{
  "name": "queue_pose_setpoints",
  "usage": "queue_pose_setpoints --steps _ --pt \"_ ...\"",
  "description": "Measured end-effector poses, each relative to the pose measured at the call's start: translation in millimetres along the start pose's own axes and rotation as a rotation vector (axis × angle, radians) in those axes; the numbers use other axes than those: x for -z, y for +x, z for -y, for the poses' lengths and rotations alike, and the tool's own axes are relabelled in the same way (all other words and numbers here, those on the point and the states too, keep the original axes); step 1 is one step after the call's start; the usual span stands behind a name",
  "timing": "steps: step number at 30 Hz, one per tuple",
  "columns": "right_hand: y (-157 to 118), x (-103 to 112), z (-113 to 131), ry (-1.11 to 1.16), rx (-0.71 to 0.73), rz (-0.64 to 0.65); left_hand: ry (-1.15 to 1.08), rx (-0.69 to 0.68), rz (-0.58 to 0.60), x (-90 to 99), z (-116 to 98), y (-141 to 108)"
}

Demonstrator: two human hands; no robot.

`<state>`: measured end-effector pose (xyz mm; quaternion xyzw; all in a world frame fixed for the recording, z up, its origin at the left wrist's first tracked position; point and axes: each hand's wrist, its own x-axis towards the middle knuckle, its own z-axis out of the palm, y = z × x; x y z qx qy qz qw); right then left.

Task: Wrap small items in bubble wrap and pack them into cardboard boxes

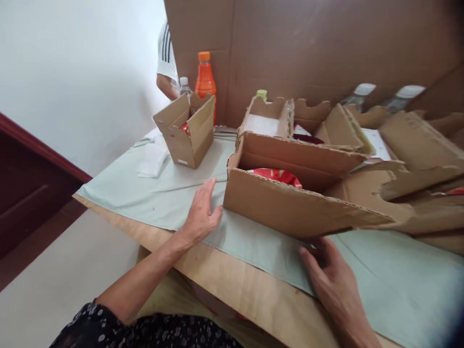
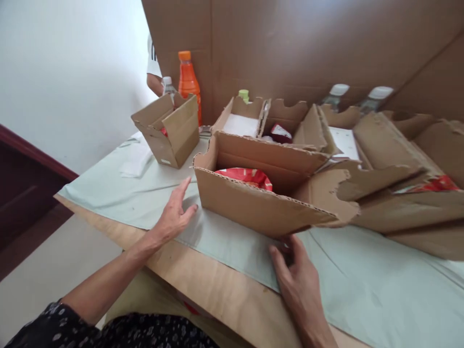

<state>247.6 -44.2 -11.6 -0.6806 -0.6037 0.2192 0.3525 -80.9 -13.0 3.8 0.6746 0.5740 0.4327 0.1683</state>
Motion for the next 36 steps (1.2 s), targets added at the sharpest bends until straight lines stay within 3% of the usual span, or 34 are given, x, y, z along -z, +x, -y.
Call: queue_pose_setpoints --steps 5,7,10,13,15,18,21,24,29,32,36 --pt "-17 3 -8 -0.100 -0.089 0.009 0.436 0.230 -0.237 71.8 69 8" --pt "-15 5 -4 -0.098 -0.100 0.017 0.553 0.317 -0.274 94.7 91 20" --pt "-11 5 -2 -0.091 -0.085 -0.004 0.581 0.347 -0.251 111.3 112 41" --pt "-10 5 -5 -0.079 -0.062 -0.008 0.558 0.333 -0.234 115.1 114 49" --pt "-11 4 -6 -0.070 -0.060 -0.031 0.555 0.319 -0.266 116.0 101 40" --pt "-13 2 -7 -0.050 -0.063 -0.058 0.523 0.216 -0.354 114.9 60 3" --pt "-12 2 -6 0.009 -0.068 -0.061 0.268 -0.035 -0.354 106.8 5 -45" --pt "-14 2 -1 0.036 -0.029 -0.132 -0.117 0.028 -0.236 96.7 -41 -77" --pt "-37 1 17 0.130 0.151 -0.278 -0.649 0.412 -0.102 102.0 -77 -86" --pt "-58 -3 33 0.345 0.151 -0.071 -0.756 0.528 0.059 108.7 -82 -86" --pt "-79 -5 61 0.685 -0.013 0.451 -0.819 0.506 0.258 101.8 -78 -88"
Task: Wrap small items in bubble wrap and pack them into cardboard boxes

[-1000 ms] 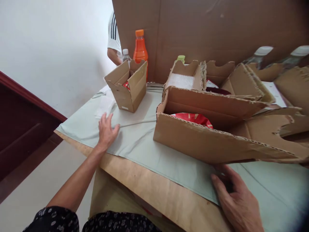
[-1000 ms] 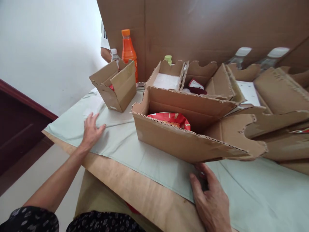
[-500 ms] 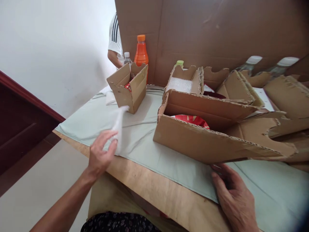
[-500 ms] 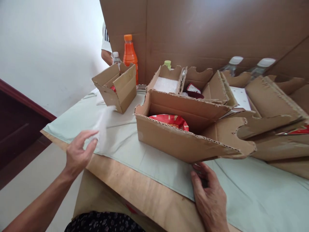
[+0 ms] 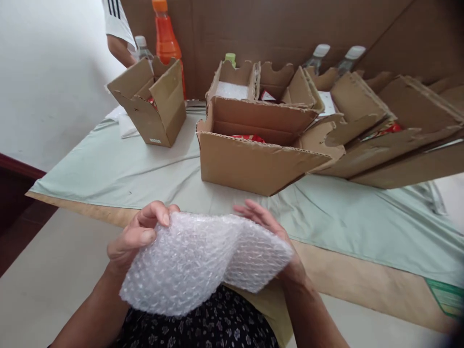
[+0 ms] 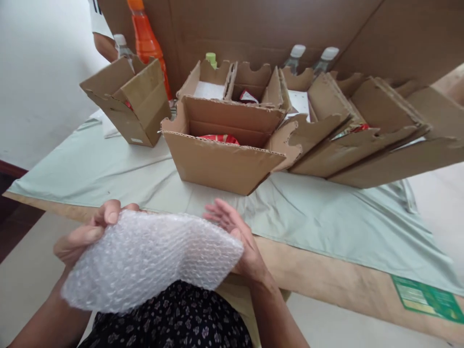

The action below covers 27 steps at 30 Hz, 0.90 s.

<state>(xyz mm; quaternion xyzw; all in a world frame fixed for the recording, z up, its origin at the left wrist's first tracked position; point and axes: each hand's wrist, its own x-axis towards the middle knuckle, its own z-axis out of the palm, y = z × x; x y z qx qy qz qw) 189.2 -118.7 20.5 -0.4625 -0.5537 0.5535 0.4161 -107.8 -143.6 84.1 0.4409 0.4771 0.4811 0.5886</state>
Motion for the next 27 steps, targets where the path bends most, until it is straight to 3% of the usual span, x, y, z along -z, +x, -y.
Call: queue_pose_setpoints --steps 2,4,8,13,15,19,23,27 --pt "-3 -7 9 0.115 -0.110 0.133 -0.016 -0.025 0.018 -1.2 8 7" --pt "-1 -6 14 0.175 -0.117 0.116 0.029 -0.042 0.001 0.0 14 17" --pt "11 7 4 0.106 -0.122 -0.137 0.327 -0.035 -0.041 11.5 24 45" --pt "11 16 -16 -0.100 -0.030 -0.491 0.822 -0.244 -0.389 23.6 36 59" --pt "5 13 -13 -0.235 0.066 -0.542 0.896 -0.320 -0.433 21.5 39 52" --pt "7 0 5 -0.538 0.254 -0.477 0.985 -0.497 -0.271 5.7 48 37" --pt "30 -15 8 -0.767 0.419 -0.401 1.061 -0.602 -0.082 -12.0 65 38" --pt "54 -17 -8 -0.968 0.241 -0.328 1.090 -0.554 0.009 -14.1 82 48"
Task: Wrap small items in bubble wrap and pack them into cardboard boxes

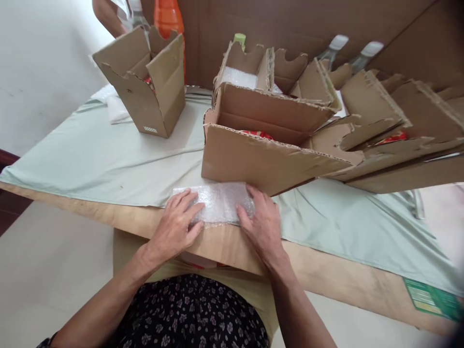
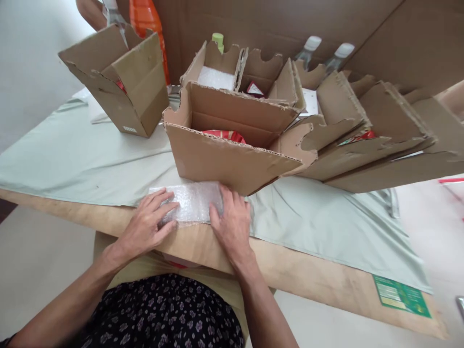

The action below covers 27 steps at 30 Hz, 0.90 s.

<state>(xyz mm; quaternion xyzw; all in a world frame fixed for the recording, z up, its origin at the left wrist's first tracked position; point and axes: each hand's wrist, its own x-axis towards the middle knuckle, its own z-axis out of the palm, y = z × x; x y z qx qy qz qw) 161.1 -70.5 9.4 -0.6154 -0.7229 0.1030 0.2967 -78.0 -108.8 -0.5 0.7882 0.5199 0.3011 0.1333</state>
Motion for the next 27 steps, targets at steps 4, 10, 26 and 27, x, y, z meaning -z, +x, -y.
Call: queue_pose_setpoints --steps 4,10,26,27 --pt "-5 5 -1 0.158 -0.167 0.170 -0.029 -0.019 -0.019 0.1 9 -3" --pt "-42 39 2 0.363 -0.327 0.283 -0.047 -0.078 -0.053 12.3 7 -7" --pt "-39 -6 4 -0.208 0.399 0.172 0.243 -0.266 0.122 -20.1 -8 -4" --pt "-43 -2 -8 -0.225 0.376 0.165 0.247 -0.266 0.125 -16.7 -2 -8"
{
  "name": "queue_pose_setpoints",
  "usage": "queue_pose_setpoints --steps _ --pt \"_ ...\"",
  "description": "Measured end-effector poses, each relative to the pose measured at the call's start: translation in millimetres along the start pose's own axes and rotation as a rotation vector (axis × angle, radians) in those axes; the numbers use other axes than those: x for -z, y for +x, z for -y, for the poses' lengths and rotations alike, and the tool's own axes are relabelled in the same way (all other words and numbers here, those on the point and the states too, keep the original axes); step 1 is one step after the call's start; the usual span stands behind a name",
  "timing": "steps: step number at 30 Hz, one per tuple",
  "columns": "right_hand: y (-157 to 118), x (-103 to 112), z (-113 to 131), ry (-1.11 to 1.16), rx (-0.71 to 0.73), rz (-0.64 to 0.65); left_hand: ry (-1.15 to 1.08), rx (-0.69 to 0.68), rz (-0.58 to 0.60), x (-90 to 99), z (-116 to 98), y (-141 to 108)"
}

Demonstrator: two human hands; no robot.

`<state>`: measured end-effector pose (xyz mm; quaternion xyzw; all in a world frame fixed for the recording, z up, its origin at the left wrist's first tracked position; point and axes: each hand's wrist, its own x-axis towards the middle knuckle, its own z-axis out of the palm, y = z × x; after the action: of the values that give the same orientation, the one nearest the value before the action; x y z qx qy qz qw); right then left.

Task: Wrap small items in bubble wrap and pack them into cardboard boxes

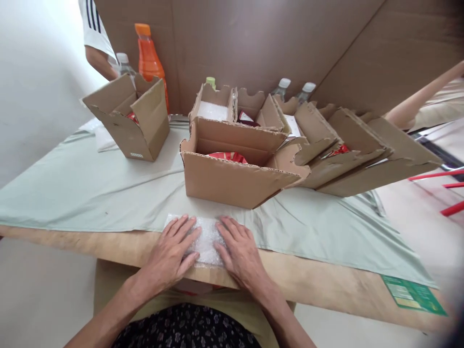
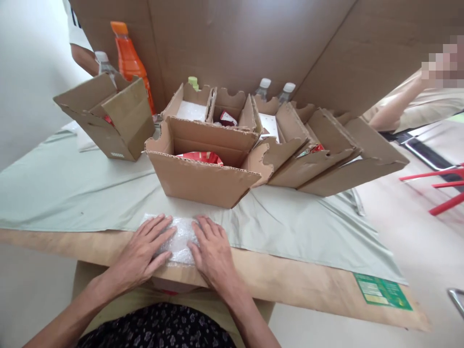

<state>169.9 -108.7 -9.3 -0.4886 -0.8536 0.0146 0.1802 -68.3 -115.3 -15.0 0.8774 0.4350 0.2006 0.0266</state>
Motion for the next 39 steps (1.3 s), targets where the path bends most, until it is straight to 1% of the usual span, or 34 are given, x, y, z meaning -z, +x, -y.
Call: queue_pose_setpoints --steps 2,4,6,7,8,9,11,13,14,15,16,18,20,21,22,23,25,26,27,28,29,31,34,37,39 --pt "-17 5 -19 -0.042 -0.062 -0.057 -0.006 0.032 -0.031 7.3 6 -10" --pt "-28 14 -26 -0.098 -0.129 -0.164 -0.027 0.079 -0.110 16.3 5 -13" --pt "-28 21 -18 -0.117 -0.150 -0.251 -0.056 0.100 -0.188 22.0 -3 -7" --pt "-23 23 -9 -0.099 -0.130 -0.261 -0.069 0.095 -0.205 22.6 -7 -3" --pt "-17 23 -1 -0.065 -0.093 -0.243 -0.075 0.083 -0.198 21.7 -12 2" --pt "-10 22 7 -0.025 -0.042 -0.200 -0.075 0.066 -0.167 19.5 -15 6" --pt "-1 18 14 0.035 0.055 -0.089 -0.060 0.031 -0.051 13.8 -17 10" --pt "-4 14 5 0.047 0.075 -0.024 -0.048 0.014 0.066 10.9 -11 5" --pt "-10 13 -4 0.040 0.044 -0.025 -0.050 0.023 0.092 11.9 -6 0" --pt "-17 14 -14 0.029 -0.005 -0.047 -0.058 0.046 0.086 14.3 0 -5" --pt "-25 16 -24 0.015 -0.062 -0.086 -0.069 0.082 0.053 18.0 4 -10" --pt "-38 22 -36 -0.007 -0.151 -0.182 -0.093 0.157 -0.060 25.8 8 -16" --pt "-40 27 -31 0.007 -0.174 -0.251 -0.120 0.193 -0.158 29.8 4 -13" --pt "-37 28 -24 0.030 -0.156 -0.255 -0.130 0.186 -0.179 29.4 0 -9" --pt "-32 27 -15 0.058 -0.121 -0.231 -0.135 0.165 -0.175 27.6 -4 -5" --pt "-26 25 -6 0.083 -0.073 -0.184 -0.135 0.132 -0.142 24.8 -8 -1" --pt "-19 19 3 0.097 0.017 -0.075 -0.116 0.047 -0.013 18.3 -11 3" --pt "-19 16 3 0.092 0.037 -0.038 -0.103 0.013 0.054 15.8 -11 3" --pt "-22 15 -1 0.088 0.037 -0.028 -0.094 -0.008 0.105 14.3 -9 1" --pt "-27 15 -7 0.089 0.018 -0.040 -0.090 -0.013 0.131 13.8 -5 -1" --pt "-34 16 -15 0.098 -0.009 -0.064 -0.091 -0.007 0.136 14.2 -2 -4" --pt "-50 22 -30 0.121 -0.056 -0.098 -0.098 0.015 0.104 16.3 3 -8" --pt "-62 31 -39 0.138 -0.060 -0.062 -0.118 0.036 0.053 17.5 5 -9" --pt "-55 30 -34 0.154 -0.039 -0.030 -0.176 0.060 -0.001 16.0 2 -5" --pt "-45 25 -31 0.185 -0.046 -0.072 -0.224 0.062 -0.042 15.7 3 -2"
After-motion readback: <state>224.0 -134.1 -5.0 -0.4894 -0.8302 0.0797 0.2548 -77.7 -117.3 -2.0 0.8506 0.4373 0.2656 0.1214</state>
